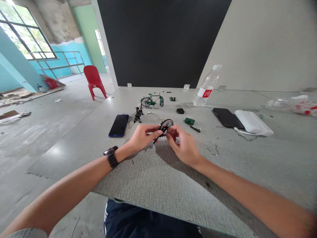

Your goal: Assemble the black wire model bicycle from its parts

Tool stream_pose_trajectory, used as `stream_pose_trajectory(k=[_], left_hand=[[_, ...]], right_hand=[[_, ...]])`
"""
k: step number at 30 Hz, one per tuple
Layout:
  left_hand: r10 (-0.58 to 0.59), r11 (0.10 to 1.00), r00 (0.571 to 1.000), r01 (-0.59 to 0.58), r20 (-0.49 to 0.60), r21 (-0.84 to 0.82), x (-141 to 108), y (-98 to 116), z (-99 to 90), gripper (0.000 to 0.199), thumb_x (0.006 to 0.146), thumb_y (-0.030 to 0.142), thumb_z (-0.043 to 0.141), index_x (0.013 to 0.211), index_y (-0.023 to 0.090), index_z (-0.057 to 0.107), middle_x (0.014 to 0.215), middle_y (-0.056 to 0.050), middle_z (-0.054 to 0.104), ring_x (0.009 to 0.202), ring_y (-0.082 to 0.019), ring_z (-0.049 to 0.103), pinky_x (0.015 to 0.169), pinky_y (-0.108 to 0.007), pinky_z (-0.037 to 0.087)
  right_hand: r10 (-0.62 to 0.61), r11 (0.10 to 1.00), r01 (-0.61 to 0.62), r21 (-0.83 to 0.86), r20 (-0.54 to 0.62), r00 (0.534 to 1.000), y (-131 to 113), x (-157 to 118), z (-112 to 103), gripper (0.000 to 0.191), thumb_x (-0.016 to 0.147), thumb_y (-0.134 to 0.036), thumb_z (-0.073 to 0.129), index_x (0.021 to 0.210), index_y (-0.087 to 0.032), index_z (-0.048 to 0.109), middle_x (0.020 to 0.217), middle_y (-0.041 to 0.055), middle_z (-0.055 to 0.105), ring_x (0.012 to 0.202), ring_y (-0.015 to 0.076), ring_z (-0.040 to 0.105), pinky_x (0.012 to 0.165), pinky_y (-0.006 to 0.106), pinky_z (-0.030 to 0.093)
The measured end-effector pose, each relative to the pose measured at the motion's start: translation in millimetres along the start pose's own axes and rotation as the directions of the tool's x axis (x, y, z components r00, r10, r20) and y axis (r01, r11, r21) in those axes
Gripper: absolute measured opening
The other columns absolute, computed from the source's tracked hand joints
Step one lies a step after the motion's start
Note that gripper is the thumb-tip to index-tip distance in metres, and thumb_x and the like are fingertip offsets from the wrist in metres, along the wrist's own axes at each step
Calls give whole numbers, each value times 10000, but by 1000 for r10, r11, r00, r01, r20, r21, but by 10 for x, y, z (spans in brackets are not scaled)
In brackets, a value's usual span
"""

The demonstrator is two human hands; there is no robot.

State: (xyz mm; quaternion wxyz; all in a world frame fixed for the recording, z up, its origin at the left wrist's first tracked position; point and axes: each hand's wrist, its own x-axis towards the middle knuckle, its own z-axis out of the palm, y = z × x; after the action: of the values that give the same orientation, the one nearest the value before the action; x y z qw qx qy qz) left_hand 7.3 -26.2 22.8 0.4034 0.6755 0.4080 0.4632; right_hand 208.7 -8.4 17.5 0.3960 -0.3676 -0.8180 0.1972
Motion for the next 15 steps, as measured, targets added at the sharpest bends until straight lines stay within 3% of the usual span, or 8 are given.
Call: stream_pose_trajectory(k=[5, 9, 12, 15], left_hand=[[-39, 999, 998, 40, -54, 18, -2, 64, 9, 343, 931, 447, 600, 881, 117, 678, 777, -28, 636, 642, -118, 655, 575, -217, 512], [-11, 1000, 995, 11, -96, 8, 1, 126, 23, 375, 918, 463, 599, 739, 134, 597, 682, 2, 561, 609, -111, 617, 537, -206, 500], [-18, 1000, 996, 18, -83, -2, 8, 138, 27, 381, 911, 472, 602, 731, 136, 584, 690, -5, 572, 614, -113, 615, 542, -211, 511], [-24, 1000, 996, 23, -85, -7, 12, 116, 26, 377, 909, 469, 605, 737, 133, 591, 694, -4, 570, 621, -111, 611, 553, -216, 522]], right_hand=[[-21, 1000, 20, -17, -51, 999, 35, 0, 13, 41, 934, -241, 523, 967, -219, 517, 759, 14, 604, 642, 163, 558, 591, 300, 430], [-34, 999, 34, -4, -144, 989, 66, 25, 11, 72, 965, -279, 510, 1000, -222, 537, 854, 37, 622, 706, 169, 565, 662, 321, 457], [36, 999, -30, 30, -241, 970, 82, 47, 9, 159, 957, -377, 560, 977, -225, 516, 824, 27, 596, 676, 165, 540, 630, 316, 453], [117, 992, -101, 80, -242, 963, 79, 56, 7, 248, 930, -462, 603, 906, -229, 523, 765, 13, 577, 633, 157, 517, 561, 295, 429]])
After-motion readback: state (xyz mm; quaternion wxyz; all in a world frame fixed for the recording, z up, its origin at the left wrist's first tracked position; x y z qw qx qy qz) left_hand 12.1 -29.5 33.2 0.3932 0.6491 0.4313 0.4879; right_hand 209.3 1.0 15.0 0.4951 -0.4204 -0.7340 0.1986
